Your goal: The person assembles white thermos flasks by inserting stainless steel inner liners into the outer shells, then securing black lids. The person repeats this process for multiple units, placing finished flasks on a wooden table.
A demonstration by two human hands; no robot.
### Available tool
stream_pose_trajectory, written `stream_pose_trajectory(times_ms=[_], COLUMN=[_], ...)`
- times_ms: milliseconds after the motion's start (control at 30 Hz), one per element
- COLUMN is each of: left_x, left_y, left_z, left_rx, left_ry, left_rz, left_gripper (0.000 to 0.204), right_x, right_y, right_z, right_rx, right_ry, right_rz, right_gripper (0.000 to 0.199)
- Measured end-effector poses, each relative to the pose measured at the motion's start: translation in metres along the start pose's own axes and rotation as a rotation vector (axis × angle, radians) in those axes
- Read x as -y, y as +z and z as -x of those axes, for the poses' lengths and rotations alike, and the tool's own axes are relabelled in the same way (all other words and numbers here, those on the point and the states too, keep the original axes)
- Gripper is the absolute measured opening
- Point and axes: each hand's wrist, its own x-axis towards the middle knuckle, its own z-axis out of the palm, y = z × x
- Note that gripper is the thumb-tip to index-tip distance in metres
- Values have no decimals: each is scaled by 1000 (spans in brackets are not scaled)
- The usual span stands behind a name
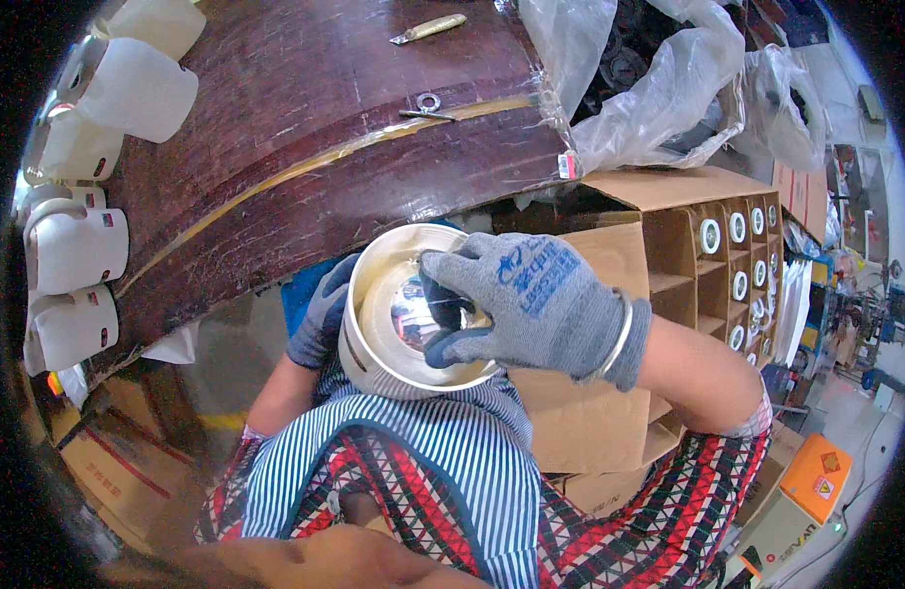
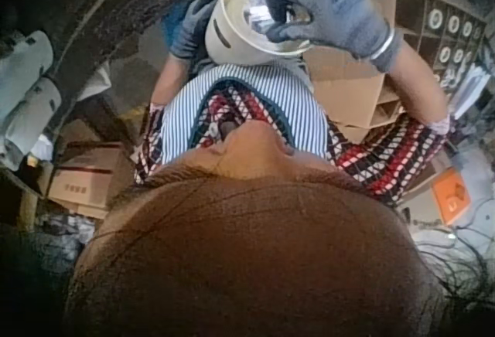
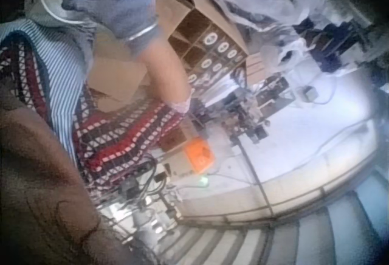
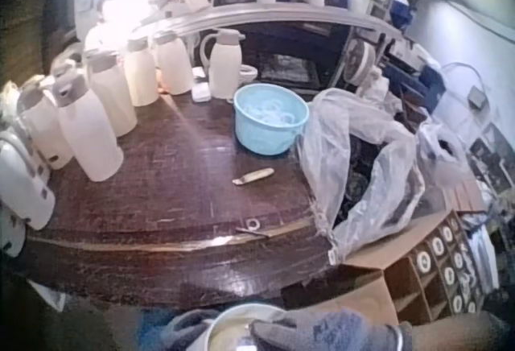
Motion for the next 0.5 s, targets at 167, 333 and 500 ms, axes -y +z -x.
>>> stream_pose_trajectory(times_ms=[167, 333, 500], left_x=[9, 9, 15], left_y=[-5, -5, -7], left_z=[-3, -2, 1], left_rx=[-12, 15, 0], left_ry=[-52, -39, -66], left_rz=[31, 62, 138], left_gripper=[46, 48, 48], right_x=[-15, -8, -4], right_y=[5, -6, -5], right_z=[0, -11, -13], right_rx=[19, 173, 247], right_ry=[-125, -207, -106], right_rz=[-63, -26, -44], right_gripper=[68, 81, 77])
